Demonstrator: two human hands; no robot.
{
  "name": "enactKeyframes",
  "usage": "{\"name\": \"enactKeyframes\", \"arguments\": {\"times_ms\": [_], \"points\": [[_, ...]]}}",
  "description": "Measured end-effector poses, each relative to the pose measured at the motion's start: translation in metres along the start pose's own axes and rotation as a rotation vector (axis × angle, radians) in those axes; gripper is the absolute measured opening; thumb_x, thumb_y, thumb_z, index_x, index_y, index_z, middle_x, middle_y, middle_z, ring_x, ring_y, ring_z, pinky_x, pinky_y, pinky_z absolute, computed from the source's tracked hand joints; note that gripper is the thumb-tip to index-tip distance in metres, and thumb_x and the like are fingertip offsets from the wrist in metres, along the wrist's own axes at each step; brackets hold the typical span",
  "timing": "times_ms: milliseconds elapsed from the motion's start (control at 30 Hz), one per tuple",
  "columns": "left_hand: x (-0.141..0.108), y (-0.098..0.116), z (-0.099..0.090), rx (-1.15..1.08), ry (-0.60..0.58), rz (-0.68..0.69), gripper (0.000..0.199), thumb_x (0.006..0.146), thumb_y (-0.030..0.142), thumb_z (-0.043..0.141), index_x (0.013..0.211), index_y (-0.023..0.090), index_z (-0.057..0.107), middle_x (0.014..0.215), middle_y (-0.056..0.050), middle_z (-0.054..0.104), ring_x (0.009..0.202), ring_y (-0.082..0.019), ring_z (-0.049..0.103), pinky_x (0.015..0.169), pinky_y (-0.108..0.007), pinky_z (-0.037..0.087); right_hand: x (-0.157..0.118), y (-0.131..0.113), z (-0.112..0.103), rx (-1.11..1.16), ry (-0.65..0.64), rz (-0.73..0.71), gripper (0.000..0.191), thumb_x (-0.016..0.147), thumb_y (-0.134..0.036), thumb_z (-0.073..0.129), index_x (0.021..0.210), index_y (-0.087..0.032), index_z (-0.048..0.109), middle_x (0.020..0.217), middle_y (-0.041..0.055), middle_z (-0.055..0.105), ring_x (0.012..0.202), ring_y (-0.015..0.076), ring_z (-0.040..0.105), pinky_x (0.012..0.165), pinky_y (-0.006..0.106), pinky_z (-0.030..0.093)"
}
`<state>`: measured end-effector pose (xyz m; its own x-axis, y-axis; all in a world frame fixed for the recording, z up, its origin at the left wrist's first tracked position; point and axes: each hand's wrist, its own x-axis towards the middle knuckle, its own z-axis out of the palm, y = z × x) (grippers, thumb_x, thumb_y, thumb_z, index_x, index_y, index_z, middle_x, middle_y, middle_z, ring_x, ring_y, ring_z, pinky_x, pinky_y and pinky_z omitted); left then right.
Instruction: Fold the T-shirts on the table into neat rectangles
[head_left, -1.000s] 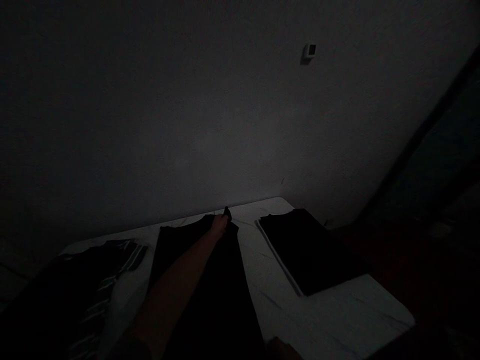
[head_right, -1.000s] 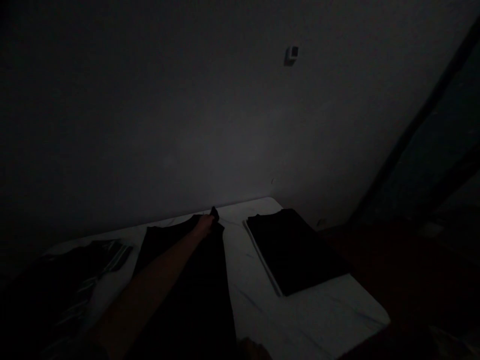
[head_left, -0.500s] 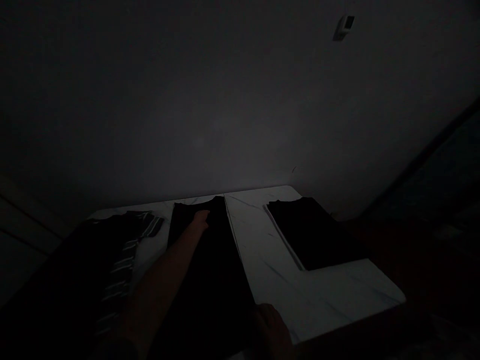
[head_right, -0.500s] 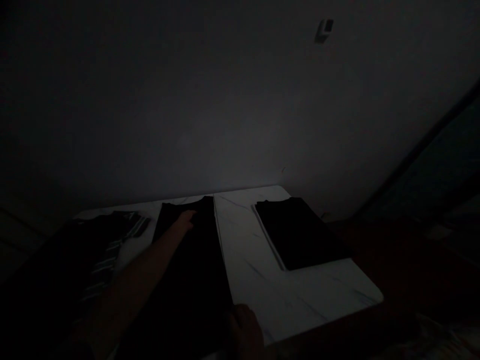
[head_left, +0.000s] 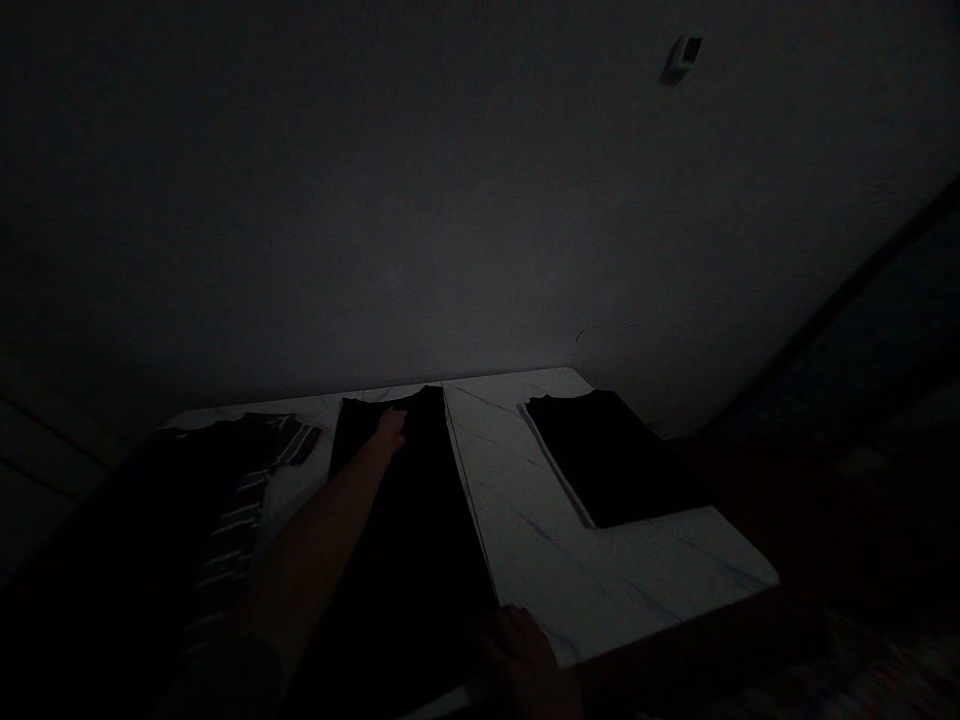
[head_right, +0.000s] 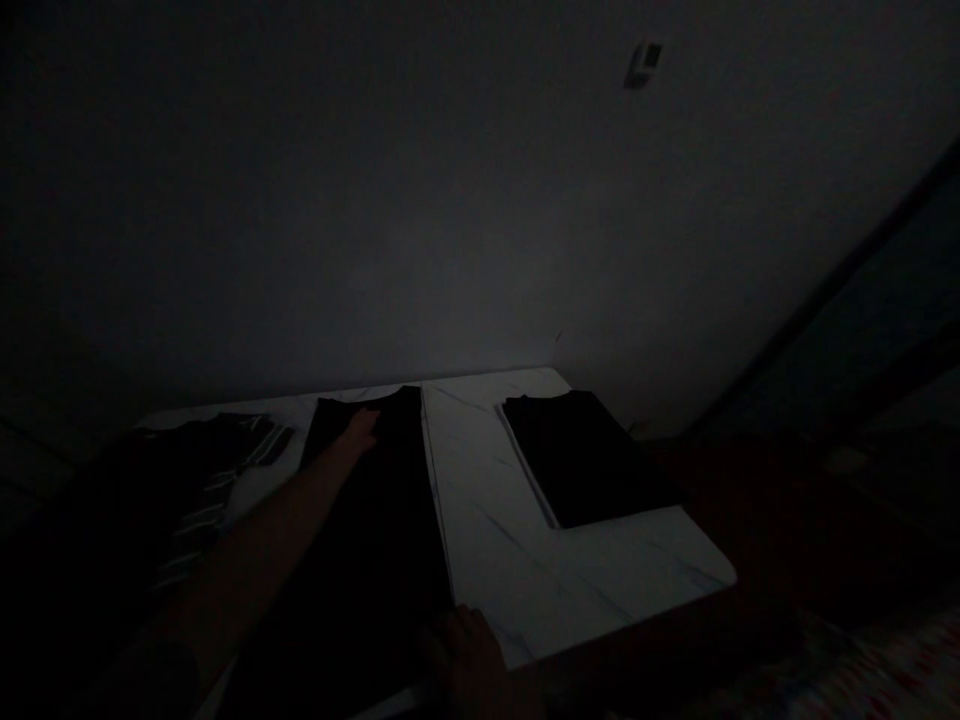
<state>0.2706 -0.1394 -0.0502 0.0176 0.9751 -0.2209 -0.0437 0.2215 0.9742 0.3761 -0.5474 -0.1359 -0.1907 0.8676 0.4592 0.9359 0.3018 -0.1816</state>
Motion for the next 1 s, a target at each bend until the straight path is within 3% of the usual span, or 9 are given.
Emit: {"name": "enactKeyframes", "arguments": {"times_ms": [100,200,333,400,500,567,667,833,1000], "points": [[-0.002,0.001,-0.003,0.196,0.047,0.063,0.035,0.096,0.036,0.065,0.125,0.017,0.061,0.124,-0.009,0.065,0.105,-0.023,0.066,0.089,-0.045,0.058,0.002,-0.002,0.000,0.078,0.001,-0.046,0.046,0.091,-0.029,0.067,0.136,-0.034,0.059,0.111,0.0023,0.074,0.095,0.0229,0.065,0.089,0.034,0.052],[-0.003,0.011,-0.009,0.374,0.111,0.166,0.039,0.089,0.016,0.067,0.127,0.012,0.060,0.124,-0.014,0.066,0.119,-0.029,0.062,0.102,-0.048,0.051,0.004,-0.003,-0.002,0.193,0.020,-0.046,0.038,0.092,-0.036,0.066,0.130,-0.034,0.062,0.104,0.0028,0.075,0.089,0.0222,0.066,0.080,0.033,0.054],[-0.017,0.023,-0.016,0.558,0.133,0.360,0.063,0.078,0.001,0.058,0.141,0.005,0.049,0.143,-0.022,0.055,0.142,-0.034,0.043,0.120,-0.050,0.033,0.032,0.015,-0.020,0.456,-0.022,0.128,0.031,0.098,-0.036,0.057,0.127,-0.030,0.065,0.103,0.0056,0.074,0.090,0.0200,0.068,0.078,0.030,0.056],[-0.039,0.015,-0.019,0.616,0.047,0.447,0.060,0.078,0.003,0.056,0.138,0.009,0.054,0.145,-0.018,0.056,0.141,-0.030,0.046,0.122,-0.046,0.032,0.066,0.037,-0.028,0.536,-0.041,0.220,0.031,0.100,-0.034,0.052,0.127,-0.028,0.066,0.106,0.0075,0.074,0.095,0.0208,0.070,0.083,0.032,0.057],[-0.088,-0.023,-0.026,0.750,-0.201,0.582,0.043,0.082,0.012,0.059,0.125,0.017,0.066,0.136,-0.010,0.066,0.134,-0.024,0.055,0.120,-0.040,0.036,0.140,0.086,-0.026,0.530,-0.091,0.251,0.032,0.100,-0.032,0.050,0.122,-0.024,0.070,0.113,0.0091,0.076,0.101,0.0220,0.071,0.091,0.034,0.055],[-0.121,-0.054,-0.033,1.090,-0.417,0.834,0.047,0.094,0.025,0.052,0.140,0.020,0.056,0.150,-0.010,0.055,0.144,-0.027,0.043,0.120,-0.049,0.034,0.199,0.119,-0.014,0.428,-0.149,0.277,0.032,0.099,-0.029,0.050,0.122,-0.021,0.071,0.118,0.0096,0.075,0.107,0.0219,0.070,0.095,0.032,0.053],[-0.155,-0.087,-0.041,1.335,-0.478,0.988,0.057,0.101,0.045,0.047,0.155,0.028,0.039,0.162,-0.009,0.039,0.151,-0.032,0.031,0.119,-0.060,0.031,0.286,0.161,0.015,0.243,-0.246,0.299,0.032,0.098,-0.024,0.051,0.123,-0.021,0.071,0.118,0.0083,0.076,0.110,0.0212,0.070,0.095,0.029,0.050],[-0.160,-0.094,-0.045,1.414,-0.509,0.955,0.063,0.101,0.050,0.044,0.160,0.034,0.026,0.165,-0.010,0.032,0.150,-0.035,0.033,0.118,-0.064,0.030,0.385,0.201,0.064,0.159,-0.240,0.277,0.033,0.096,-0.019,0.052,0.121,-0.019,0.072,0.122,0.0117,0.073,0.115,0.0232,0.067,0.100,0.032,0.046],[-0.151,-0.101,-0.042,1.438,-0.582,0.916,0.075,0.097,0.051,0.054,0.161,0.034,0.019,0.164,-0.011,0.032,0.147,-0.038,0.037,0.115,-0.065,0.032,0.423,0.223,0.099,0.186,-0.263,0.153,0.023,0.091,-0.026,0.063,0.108,-0.020,0.077,0.109,0.0094,0.077,0.104,0.0228,0.069,0.094,0.031,0.047]]}}
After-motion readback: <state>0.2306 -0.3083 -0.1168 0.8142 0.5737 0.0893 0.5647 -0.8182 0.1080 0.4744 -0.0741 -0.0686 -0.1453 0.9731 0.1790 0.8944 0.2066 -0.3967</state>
